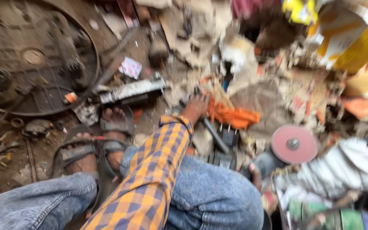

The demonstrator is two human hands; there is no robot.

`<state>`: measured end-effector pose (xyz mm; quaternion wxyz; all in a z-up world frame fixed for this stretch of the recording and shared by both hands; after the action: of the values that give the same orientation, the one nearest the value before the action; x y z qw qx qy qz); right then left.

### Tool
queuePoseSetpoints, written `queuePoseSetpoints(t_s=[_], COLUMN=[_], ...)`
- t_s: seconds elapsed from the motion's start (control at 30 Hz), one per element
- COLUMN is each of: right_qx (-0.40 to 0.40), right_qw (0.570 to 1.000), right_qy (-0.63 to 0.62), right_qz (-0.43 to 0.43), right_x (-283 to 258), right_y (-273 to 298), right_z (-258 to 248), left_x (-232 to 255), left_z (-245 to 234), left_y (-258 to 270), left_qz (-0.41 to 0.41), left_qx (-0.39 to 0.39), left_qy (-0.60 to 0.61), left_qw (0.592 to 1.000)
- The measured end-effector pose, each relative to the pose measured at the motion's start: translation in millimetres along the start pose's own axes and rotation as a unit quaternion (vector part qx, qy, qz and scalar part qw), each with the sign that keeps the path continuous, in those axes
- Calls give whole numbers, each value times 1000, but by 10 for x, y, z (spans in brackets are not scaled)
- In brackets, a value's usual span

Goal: The person sits on the floor and cleans a metal part with an orange cloth. They then use an angle grinder to smooth the surface, creating sparks, and later use pliers to adjust a small component on the part.

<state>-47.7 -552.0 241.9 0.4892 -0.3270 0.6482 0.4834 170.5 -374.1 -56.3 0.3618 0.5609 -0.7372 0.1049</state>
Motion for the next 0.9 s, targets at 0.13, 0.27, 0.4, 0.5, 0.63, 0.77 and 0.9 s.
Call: queuePoseSetpoints(t_s=[0.13, 0.27, 0.4, 0.5, 0.63, 0.77, 0.9], right_qx=[-4, 14, 21, 11, 0, -67, -130], right_qw=[994, 990, 991, 992, 993, 987, 977], right_qy=[49, 61, 52, 41, 32, 48, 44], right_qz=[-100, -129, -121, -120, -116, -138, -165], right_x=[-441, -441, -244, -103, -75, -112, -120], right_y=[50, 313, 482, 474, 446, 343, 203], right_z=[302, 335, 470, 647, 792, 952, 1156], left_x=[-112, -277, -451, -916, -1626, -2057, -2502], left_z=[1, -234, -873, -1752, -2948, -3414, -2963], left_y=[163, 357, 1131, 1973, 3225, 3519, 3176], left_qz=[74, 117, 67, 177, 54, 18, -74], left_qx=[190, 176, 229, 288, 175, 203, 323], left_qy=[-19, 340, 637, 688, 712, 641, 457], left_qw=[979, 916, 733, 643, 677, 741, 825])
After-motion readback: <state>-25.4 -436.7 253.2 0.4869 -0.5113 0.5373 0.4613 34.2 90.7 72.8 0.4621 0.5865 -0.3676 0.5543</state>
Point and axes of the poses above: each hand's wrist, its own y-axis away from the middle knuckle, its own z-axis out of the palm, x = y × z, the point moved 4 cm from there along -y, towards the middle knuckle, and after that the axes turned 4 degrees about -x, right-handed, at the moved point
